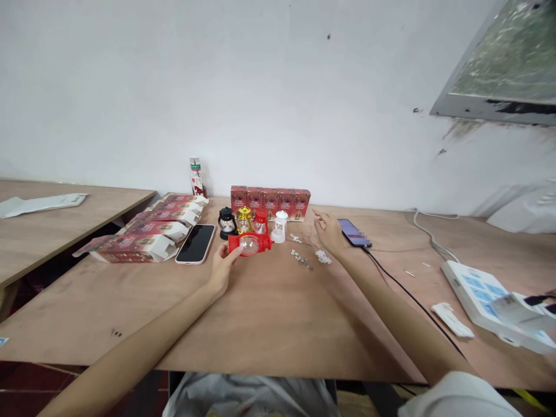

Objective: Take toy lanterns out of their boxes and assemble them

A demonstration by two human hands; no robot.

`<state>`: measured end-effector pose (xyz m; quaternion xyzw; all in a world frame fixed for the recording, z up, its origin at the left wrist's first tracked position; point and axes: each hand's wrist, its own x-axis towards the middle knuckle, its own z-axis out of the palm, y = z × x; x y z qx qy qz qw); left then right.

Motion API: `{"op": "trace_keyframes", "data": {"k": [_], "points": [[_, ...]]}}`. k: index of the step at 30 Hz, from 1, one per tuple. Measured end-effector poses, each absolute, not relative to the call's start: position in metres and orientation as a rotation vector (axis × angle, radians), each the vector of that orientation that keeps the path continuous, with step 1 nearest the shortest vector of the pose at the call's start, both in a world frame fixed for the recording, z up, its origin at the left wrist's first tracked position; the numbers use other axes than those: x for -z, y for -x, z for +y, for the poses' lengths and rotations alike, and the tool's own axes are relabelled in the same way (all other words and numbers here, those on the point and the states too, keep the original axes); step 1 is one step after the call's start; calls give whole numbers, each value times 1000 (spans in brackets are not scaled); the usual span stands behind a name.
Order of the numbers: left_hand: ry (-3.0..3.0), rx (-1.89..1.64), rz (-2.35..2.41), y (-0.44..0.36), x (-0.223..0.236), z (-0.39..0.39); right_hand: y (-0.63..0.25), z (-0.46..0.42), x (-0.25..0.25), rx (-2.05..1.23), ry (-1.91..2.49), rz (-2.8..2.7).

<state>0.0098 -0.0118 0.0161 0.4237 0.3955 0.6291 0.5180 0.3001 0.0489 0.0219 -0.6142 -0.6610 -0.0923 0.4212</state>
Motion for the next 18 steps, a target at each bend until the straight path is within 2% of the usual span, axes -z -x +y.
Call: {"op": "trace_keyframes", "data": {"k": [3,7,13,18], "points": [[-1309,-1655,972,-5,-21,-16,-259,12,-17,125,1252,-1482],[-1912,-1665,1002,4,-24,-25,-203,-44,-3,103,1008,-1559],[-2562,-1049,976,5,-20,-27,-178,-70,8,125,828,-1680],[-2761,-862,941,-1,-14,-27,-181,-66,11,110,861,-1743]]}}
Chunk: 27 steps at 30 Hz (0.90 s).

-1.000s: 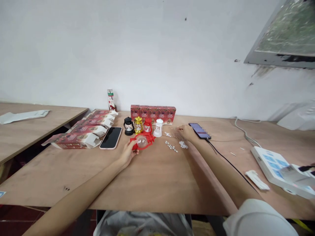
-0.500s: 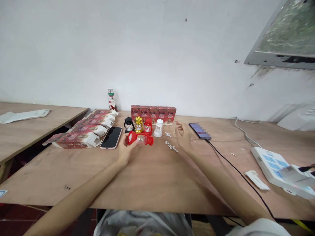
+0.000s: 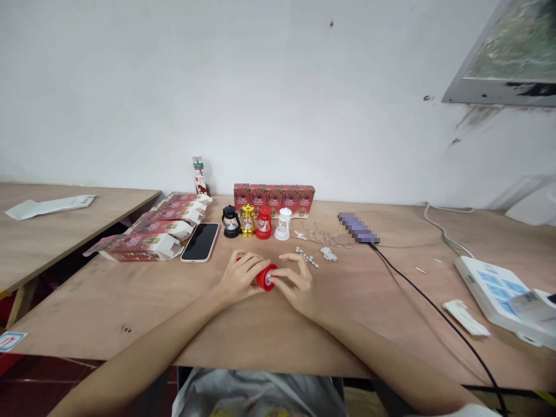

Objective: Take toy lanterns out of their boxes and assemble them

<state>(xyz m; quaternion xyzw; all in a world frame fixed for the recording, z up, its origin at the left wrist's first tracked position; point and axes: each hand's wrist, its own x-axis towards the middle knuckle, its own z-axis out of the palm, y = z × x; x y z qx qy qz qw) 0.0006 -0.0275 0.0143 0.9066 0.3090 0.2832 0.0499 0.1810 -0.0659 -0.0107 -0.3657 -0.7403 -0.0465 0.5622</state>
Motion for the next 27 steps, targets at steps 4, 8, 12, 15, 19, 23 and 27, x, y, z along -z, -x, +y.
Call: {"op": "trace_keyframes", "data": {"k": [4,8,12,15,19,23,27], "points": [[-2862,-814,899,1,-12,-27,-181,-67,8,165,857,-1777],[-2949,-816,898,3,-9,-24,-181,-69,6,278,828,-1801],[-2964,-887,886,4,-6,-23,-180,-71,5,363,797,-1817],[-2962,-902,887,4,-7,-24,-179,-71,3,392,776,-1836],[-3005,-905,895,4,-9,-25,-181,-70,2,442,744,-1871],[-3182,-949,822,3,-8,-24,-182,-67,2,507,724,-1902],[-3380,-1094,741,3,-5,-24,-183,-62,2,576,653,-1904]]}}
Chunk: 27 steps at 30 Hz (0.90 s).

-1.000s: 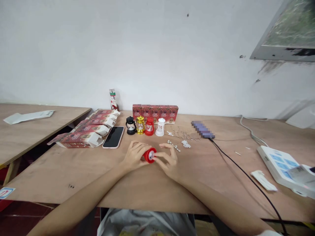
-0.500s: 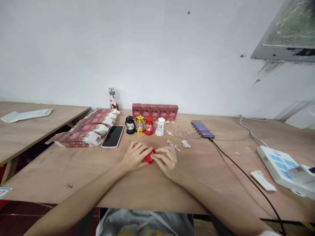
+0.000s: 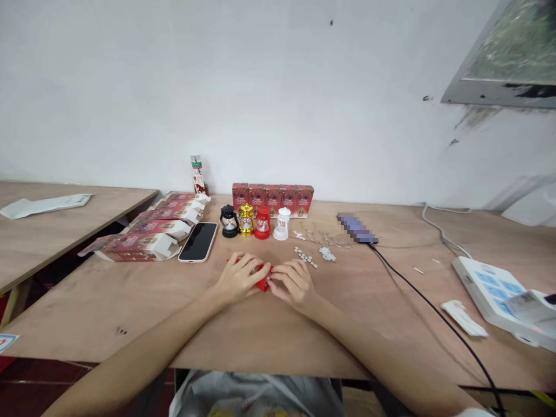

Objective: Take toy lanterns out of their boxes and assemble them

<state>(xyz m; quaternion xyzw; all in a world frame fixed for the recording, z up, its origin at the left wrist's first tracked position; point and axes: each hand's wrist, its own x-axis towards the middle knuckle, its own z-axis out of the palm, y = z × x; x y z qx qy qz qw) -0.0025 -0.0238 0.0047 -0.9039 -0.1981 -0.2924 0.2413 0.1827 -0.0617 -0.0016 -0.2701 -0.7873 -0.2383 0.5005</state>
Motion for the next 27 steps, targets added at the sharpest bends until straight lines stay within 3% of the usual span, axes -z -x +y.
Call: {"op": "trace_keyframes", "data": {"k": [7,27], "points": [[2438,790,-510,0,-5,-25,-185,-55,2,618,576,-1951],[2534,696,-562,-2,-4,-24,-196,-50,0,224,476,-2052]]}}
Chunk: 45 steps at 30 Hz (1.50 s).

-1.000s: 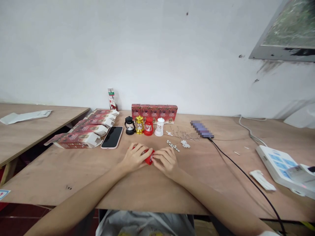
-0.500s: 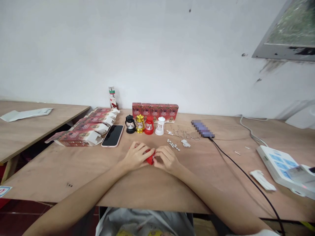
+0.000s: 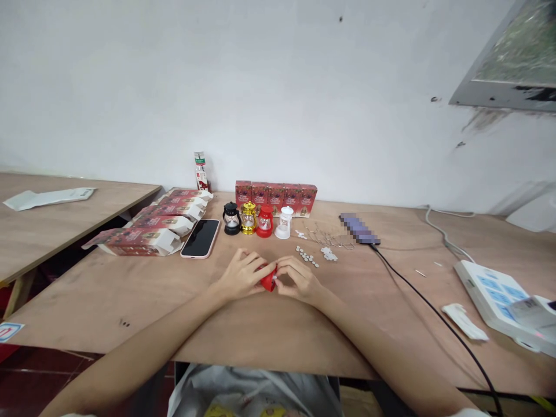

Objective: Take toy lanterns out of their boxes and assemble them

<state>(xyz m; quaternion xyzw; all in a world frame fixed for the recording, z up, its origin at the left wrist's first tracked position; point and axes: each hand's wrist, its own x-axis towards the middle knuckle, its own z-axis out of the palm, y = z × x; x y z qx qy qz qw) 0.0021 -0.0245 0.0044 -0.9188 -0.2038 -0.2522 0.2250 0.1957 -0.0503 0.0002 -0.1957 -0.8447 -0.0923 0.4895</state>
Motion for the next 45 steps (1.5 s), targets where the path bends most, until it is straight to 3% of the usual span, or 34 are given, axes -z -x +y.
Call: {"op": "trace_keyframes", "data": {"k": [7,18,24,31,45], "points": [[2527,665,-669,-1,-6,-24,-223,-42,-5,279,551,-2008],[2556,682,-829,3,-5,-18,-283,55,24,396,1327,-1926],[2557,824,-859,4,-7,-20,-273,63,18,425,1325,-1851],[2558,928,-902,5,-7,-18,-211,-19,6,368,955,-1773],[2625,944,-716,8,-6,-15,-195,-42,7,773,527,-1974]]}}
